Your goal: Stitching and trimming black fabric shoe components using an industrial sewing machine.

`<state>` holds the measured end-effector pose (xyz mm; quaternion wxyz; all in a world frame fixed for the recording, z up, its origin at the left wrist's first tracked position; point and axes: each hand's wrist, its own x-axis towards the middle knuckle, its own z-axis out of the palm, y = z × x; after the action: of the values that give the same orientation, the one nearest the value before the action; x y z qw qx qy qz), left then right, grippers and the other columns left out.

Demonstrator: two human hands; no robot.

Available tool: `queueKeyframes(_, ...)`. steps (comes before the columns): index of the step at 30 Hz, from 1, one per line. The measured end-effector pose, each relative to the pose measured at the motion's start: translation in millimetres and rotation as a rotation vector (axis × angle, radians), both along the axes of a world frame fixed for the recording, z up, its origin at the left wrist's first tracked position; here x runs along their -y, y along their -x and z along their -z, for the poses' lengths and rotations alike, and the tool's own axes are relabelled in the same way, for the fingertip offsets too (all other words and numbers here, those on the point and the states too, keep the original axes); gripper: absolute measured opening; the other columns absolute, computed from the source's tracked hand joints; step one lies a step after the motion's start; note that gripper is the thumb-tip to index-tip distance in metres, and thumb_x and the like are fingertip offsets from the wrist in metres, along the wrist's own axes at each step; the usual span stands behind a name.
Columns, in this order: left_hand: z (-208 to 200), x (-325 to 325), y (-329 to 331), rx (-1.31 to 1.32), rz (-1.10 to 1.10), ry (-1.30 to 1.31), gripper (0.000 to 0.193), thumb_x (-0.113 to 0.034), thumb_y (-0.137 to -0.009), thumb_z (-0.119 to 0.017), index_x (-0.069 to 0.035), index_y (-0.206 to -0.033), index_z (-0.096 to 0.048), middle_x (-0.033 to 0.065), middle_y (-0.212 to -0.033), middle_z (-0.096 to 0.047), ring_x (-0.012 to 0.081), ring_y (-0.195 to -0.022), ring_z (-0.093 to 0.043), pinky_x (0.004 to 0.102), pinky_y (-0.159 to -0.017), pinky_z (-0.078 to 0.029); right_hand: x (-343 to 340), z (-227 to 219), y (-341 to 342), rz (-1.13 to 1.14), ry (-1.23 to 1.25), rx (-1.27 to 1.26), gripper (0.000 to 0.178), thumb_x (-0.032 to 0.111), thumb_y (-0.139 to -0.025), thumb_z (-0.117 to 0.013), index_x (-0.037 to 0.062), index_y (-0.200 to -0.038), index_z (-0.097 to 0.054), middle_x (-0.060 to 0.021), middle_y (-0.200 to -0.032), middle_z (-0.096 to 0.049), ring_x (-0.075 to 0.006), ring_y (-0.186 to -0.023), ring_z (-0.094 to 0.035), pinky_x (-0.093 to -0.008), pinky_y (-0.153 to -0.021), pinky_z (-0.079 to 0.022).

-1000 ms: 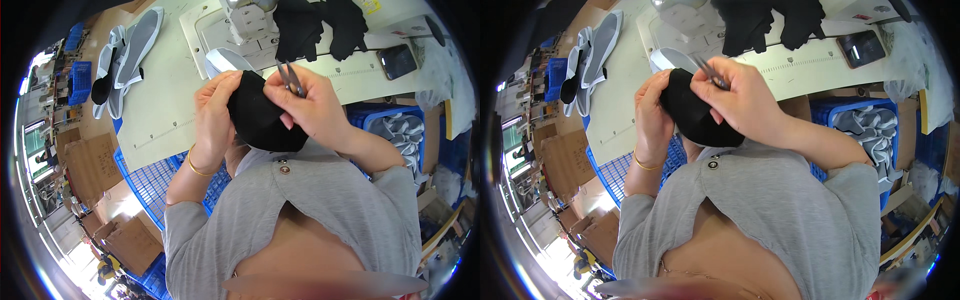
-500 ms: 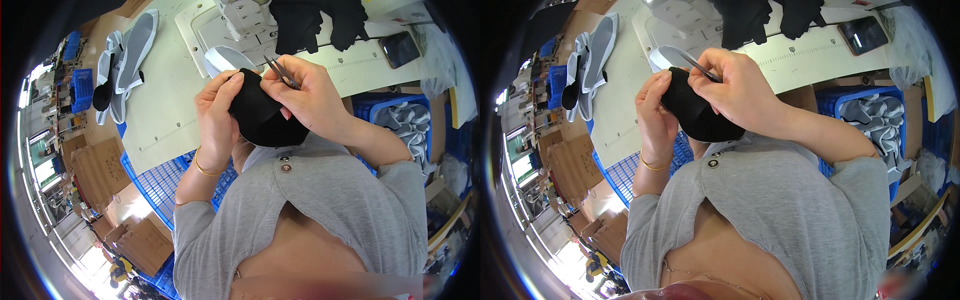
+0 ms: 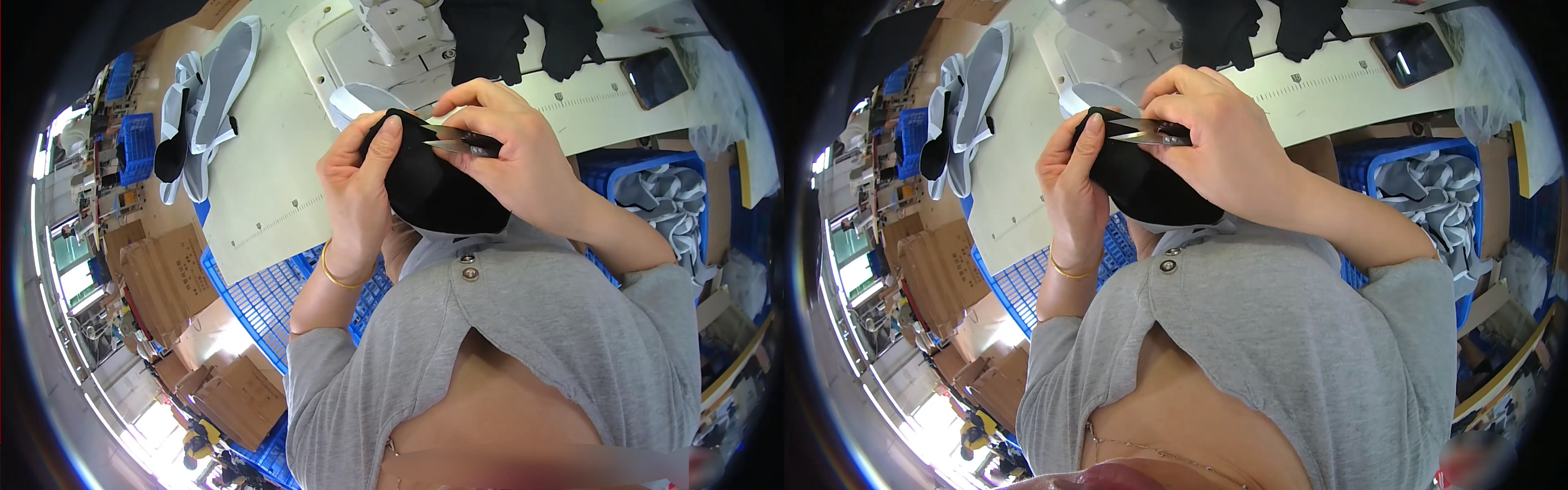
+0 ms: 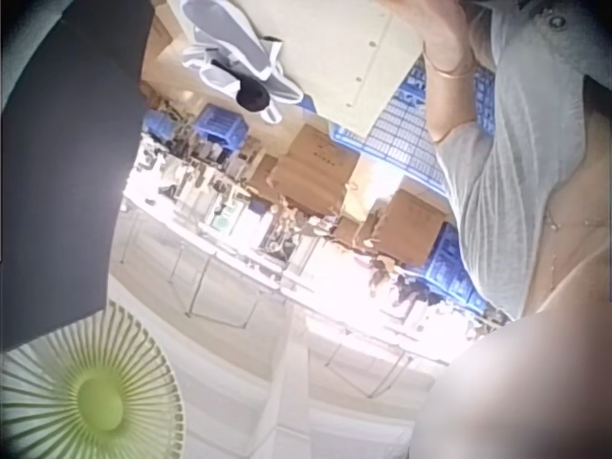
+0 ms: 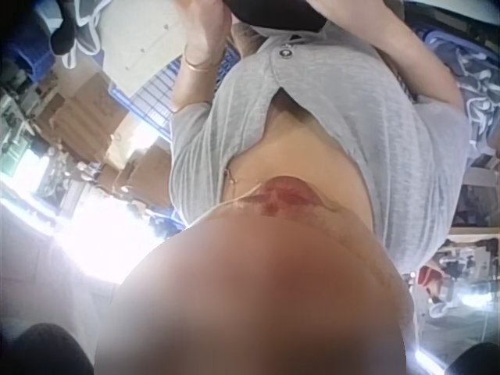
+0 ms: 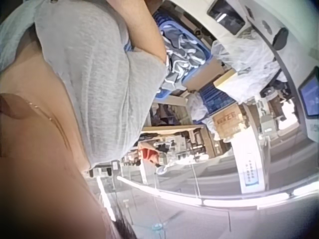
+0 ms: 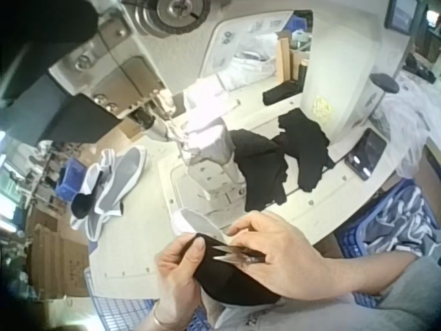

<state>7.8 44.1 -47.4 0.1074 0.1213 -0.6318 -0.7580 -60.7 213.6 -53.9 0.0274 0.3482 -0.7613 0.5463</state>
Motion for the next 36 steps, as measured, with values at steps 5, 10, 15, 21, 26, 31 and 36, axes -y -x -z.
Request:
queueKeyframes(5, 3.4, 0.4, 2.8, 0.011, -0.02, -0.003, 0.018, -0.01, -0.097, -0.063, 0.004, -0.105, -0.069, 0.0062, -0.095, -0.07, 0.0092, -0.085, -0.062, 0.0219, -0.079, -0.05, -7.7, -2.8, 6.5, -0.057, -0.081, 0.217, 0.016, 0.012, -0.08, -0.072, 0.001, -0.091, -0.069, -0.0121, -0.081, -0.067, -0.0266, -0.07, -0.063, -0.0359, -0.065, -0.048)
queueKeyframes(10, 3.3, -0.3, 8.2, 0.018, -0.038, 0.0, 0.017, -0.01, -0.096, -0.064, 0.004, -0.104, -0.069, 0.0053, -0.093, -0.07, 0.0088, -0.083, -0.062, 0.022, -0.077, -0.05, -9.8, -12.5, 12.8, -0.09, -0.146, 0.43, 0.02, 0.018, -0.082, -0.071, -0.0005, -0.09, -0.068, -0.0141, -0.072, -0.066, -0.0261, -0.066, -0.063, -0.035, -0.063, -0.048)
queueKeyframes(15, -2.9, 8.4, 15.0, -0.039, -0.049, 0.194, 0.014, -0.009, -0.094, -0.067, 0.003, -0.102, -0.07, 0.0032, -0.09, -0.069, 0.0061, -0.082, -0.06, 0.0202, -0.075, -0.049, 0.2, -4.2, 18.4, -0.109, 0.086, 0.391, 0.02, 0.018, -0.086, -0.07, -0.0017, -0.091, -0.068, -0.0131, -0.071, -0.066, -0.0186, -0.065, -0.062, -0.0332, -0.061, -0.047)
queueKeyframes(21, -50.4, 35.2, 59.8, -0.027, 0.082, 0.141, 0.015, -0.006, -0.089, -0.071, 0.004, -0.1, -0.069, 0.0042, -0.088, -0.069, 0.0075, -0.074, -0.061, 0.021, -0.068, -0.05, 7.2, -34.2, 36.4, -0.118, 0.082, 0.387, 0.023, 0.019, -0.089, -0.069, -0.0028, -0.086, -0.067, -0.0028, -0.063, -0.055, -0.0051, -0.064, -0.046, -0.0252, -0.057, -0.04)
queueKeyframes(26, -73.5, 46.5, 94.9, 0.027, 0.159, -0.073, 0.016, -0.003, -0.087, -0.071, 0.005, -0.1, -0.067, 0.008, -0.089, -0.069, 0.0116, -0.076, -0.065, 0.0235, -0.068, -0.054, 18.0, -46.3, 57.1, -0.126, 0.222, 0.427, 0.021, 0.018, -0.089, -0.068, -0.0027, -0.083, -0.067, 0.0029, -0.063, -0.054, -0.0011, -0.063, -0.044, -0.0224, -0.055, -0.036)
queueKeyframes(31, -77.4, 53.0, 116.5, 0.007, 0.144, -0.07, 0.01, 0.001, -0.085, -0.071, 0.004, -0.094, -0.068, 0.0081, -0.088, -0.069, 0.0112, -0.075, -0.065, 0.0242, -0.068, -0.053, 25.3, -52.6, 69.7, -0.093, 0.295, 0.429, 0.02, 0.016, -0.088, -0.068, -0.0027, -0.081, -0.068, 0.0058, -0.066, -0.056, -0.0004, -0.063, -0.043, -0.0211, -0.054, -0.034)
queueKeyframes(36, -79.9, 55.9, 123.4, 0.0, 0.136, -0.033, 0.003, 0.004, -0.084, -0.069, 0.002, -0.083, -0.068, 0.008, -0.083, -0.069, 0.0116, -0.073, -0.064, 0.0242, -0.068, -0.052, 29.8, -48.9, 76.9, -0.103, 0.342, 0.446, 0.02, 0.015, -0.088, -0.068, -0.003, -0.081, -0.068, 0.0065, -0.066, -0.055, 0.0002, -0.062, -0.042, -0.0208, -0.053, -0.033)
